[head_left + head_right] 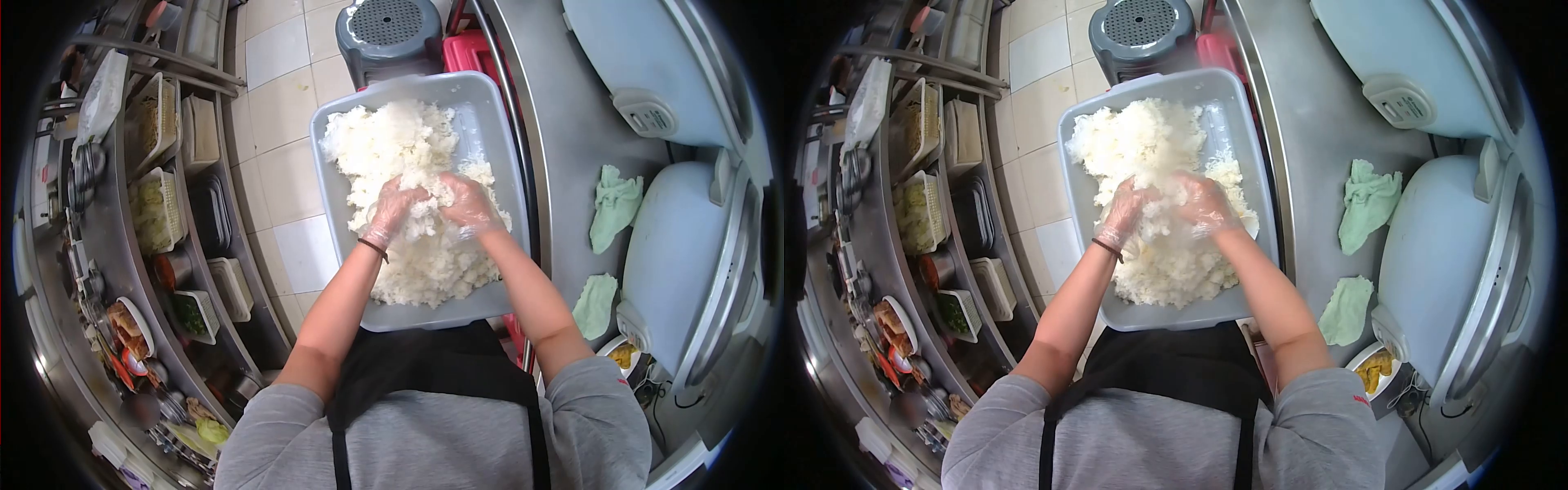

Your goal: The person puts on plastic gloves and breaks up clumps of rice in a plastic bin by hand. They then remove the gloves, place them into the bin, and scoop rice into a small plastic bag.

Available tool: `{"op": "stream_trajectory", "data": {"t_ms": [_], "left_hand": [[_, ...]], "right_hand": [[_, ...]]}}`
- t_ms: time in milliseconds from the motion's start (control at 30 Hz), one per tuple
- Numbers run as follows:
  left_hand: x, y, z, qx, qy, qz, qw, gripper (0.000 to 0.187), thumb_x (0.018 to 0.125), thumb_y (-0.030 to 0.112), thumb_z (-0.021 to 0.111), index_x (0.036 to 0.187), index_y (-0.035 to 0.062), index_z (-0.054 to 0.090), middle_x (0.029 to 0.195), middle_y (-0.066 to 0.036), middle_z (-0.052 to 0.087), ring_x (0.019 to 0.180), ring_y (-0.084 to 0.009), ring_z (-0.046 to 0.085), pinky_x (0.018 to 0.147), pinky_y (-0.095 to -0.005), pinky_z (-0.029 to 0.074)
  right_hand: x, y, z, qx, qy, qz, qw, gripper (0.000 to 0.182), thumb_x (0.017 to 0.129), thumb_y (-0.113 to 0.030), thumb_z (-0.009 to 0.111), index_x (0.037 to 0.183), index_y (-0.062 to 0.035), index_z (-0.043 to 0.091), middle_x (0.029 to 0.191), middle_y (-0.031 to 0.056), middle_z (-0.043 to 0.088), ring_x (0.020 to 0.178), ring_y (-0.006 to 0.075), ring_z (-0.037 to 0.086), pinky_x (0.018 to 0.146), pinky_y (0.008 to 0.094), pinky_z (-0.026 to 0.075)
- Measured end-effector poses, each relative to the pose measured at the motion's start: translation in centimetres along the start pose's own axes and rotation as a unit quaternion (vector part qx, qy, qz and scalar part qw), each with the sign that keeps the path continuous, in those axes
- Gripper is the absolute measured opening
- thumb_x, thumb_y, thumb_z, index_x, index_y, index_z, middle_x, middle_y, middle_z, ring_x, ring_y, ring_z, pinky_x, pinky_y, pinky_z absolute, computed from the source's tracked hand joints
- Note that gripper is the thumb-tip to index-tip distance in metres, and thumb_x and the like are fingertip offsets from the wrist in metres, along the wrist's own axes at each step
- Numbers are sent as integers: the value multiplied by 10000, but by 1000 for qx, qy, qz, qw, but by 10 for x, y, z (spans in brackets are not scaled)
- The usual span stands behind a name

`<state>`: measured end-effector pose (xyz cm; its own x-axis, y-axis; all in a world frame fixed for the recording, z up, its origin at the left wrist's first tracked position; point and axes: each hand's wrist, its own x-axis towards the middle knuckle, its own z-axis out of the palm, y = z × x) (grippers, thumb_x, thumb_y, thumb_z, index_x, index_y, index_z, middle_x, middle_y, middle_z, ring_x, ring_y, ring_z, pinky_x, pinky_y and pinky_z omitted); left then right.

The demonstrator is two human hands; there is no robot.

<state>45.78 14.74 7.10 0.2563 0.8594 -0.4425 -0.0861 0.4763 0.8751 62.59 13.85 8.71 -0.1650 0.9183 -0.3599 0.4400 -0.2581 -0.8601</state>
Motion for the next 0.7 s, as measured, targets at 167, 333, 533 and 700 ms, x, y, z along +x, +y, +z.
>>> {"op": "stream_trajectory", "data": {"t_ms": [167,333,533,700], "left_hand": [[9,-6,-2,-149,52,-88,984,312,698,104,649,963,-23,544,824,-71,607,719,-144,563,655,-271,459],[12,-14,-9,-3,53,-129,990,409,716,105,634,1058,-60,481,921,-98,591,806,-178,560,721,-272,451],[5,-28,-5,152,99,46,982,571,692,203,687,1156,-41,461,1002,-170,585,918,-227,558,811,-281,426],[2,17,-2,286,-14,-54,957,515,713,276,676,1114,3,505,1085,-156,549,1018,-223,519,891,-313,393]], "right_hand": [[-2,15,-4,-136,41,1,990,474,578,-33,605,1049,1,560,1065,147,563,983,238,547,851,283,420],[1,12,-21,-149,19,4,989,629,625,-162,678,1191,-28,441,1223,132,467,1125,258,452,933,315,366],[16,14,-53,-52,27,24,998,586,710,-128,659,1239,-195,418,1124,120,548,1048,231,519,861,331,412],[51,-1,-65,-357,16,98,929,523,757,-254,600,1245,-230,413,1032,181,565,957,338,540,800,378,432]]}}
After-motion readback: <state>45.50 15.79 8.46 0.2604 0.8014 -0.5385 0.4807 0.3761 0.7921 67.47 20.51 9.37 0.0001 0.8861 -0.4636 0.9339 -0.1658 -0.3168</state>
